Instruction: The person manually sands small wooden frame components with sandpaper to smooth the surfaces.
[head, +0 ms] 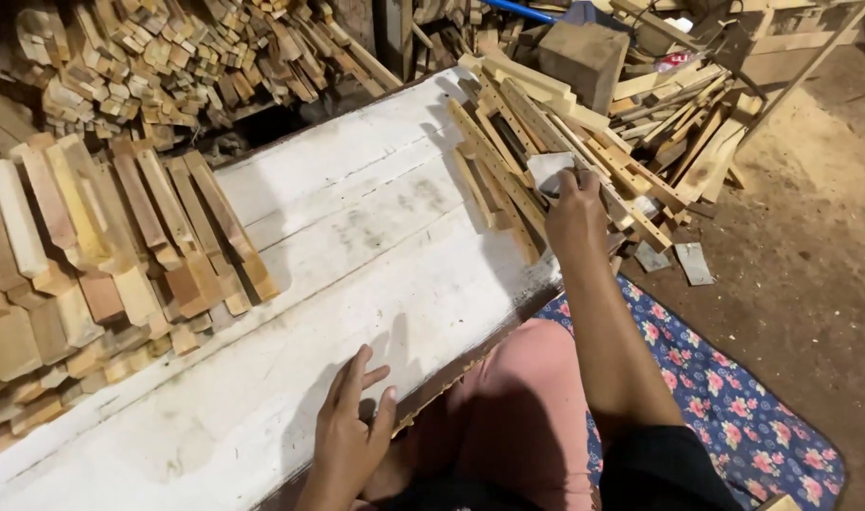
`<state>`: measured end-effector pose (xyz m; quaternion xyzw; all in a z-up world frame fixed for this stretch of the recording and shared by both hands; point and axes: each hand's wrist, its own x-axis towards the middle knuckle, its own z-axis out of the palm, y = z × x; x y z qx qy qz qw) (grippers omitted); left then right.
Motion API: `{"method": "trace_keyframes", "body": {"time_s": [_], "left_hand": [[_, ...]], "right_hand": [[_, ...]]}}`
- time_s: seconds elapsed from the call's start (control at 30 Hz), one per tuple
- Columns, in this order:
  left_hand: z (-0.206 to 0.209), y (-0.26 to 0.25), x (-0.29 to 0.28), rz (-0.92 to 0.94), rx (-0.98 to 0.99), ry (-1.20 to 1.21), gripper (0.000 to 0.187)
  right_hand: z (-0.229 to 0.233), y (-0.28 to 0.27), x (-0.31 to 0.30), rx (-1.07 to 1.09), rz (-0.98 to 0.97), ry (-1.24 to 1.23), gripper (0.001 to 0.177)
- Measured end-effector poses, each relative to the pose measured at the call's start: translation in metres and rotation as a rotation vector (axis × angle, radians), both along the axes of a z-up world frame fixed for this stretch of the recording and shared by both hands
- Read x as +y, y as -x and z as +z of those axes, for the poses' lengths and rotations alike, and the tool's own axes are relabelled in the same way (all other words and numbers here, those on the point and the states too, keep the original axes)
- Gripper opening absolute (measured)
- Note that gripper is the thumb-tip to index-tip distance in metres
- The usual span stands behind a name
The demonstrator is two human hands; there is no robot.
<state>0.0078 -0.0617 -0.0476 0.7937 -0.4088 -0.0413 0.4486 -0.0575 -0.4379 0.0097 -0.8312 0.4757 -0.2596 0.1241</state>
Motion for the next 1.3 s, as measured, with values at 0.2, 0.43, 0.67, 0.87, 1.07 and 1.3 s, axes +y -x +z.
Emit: {"method": "trace_keyframes", "body": {"time_s": [0.2,0.43,0.67,0.87,1.07,1.3], "left_hand": [[-0.002,0.000,-0.003,-0.014,-0.006,-0.008,0.063],[0.014,0.009,-0.009,-0.018,0.139,0.117,0.062],[0.012,0.014,-0.013,-0.016,0.518,0.461,0.053],[0.044,-0.002,0.025,0.212,0.699,0.545,0.035],[0.030,-0.007,0.051,0.320,0.812,0.244,0.030],[0.029,0.002,0.052,0.170,0.412,0.004,0.059]], "right_hand": [[-0.007,0.015,-0.016,-0.192,0.027,0.094,0.023],[0.012,0.046,0.097,-0.644,0.108,0.089,0.007],[-0.052,0.036,0.271,-0.957,0.682,-0.966,0.036],[-0.100,0.032,0.237,-0.784,0.784,-0.958,0.019],[-0.022,0.013,0.233,-0.781,0.755,-0.322,0.026],[-0.085,-0.006,0.280,-0.650,1.184,0.479,0.027]]}}
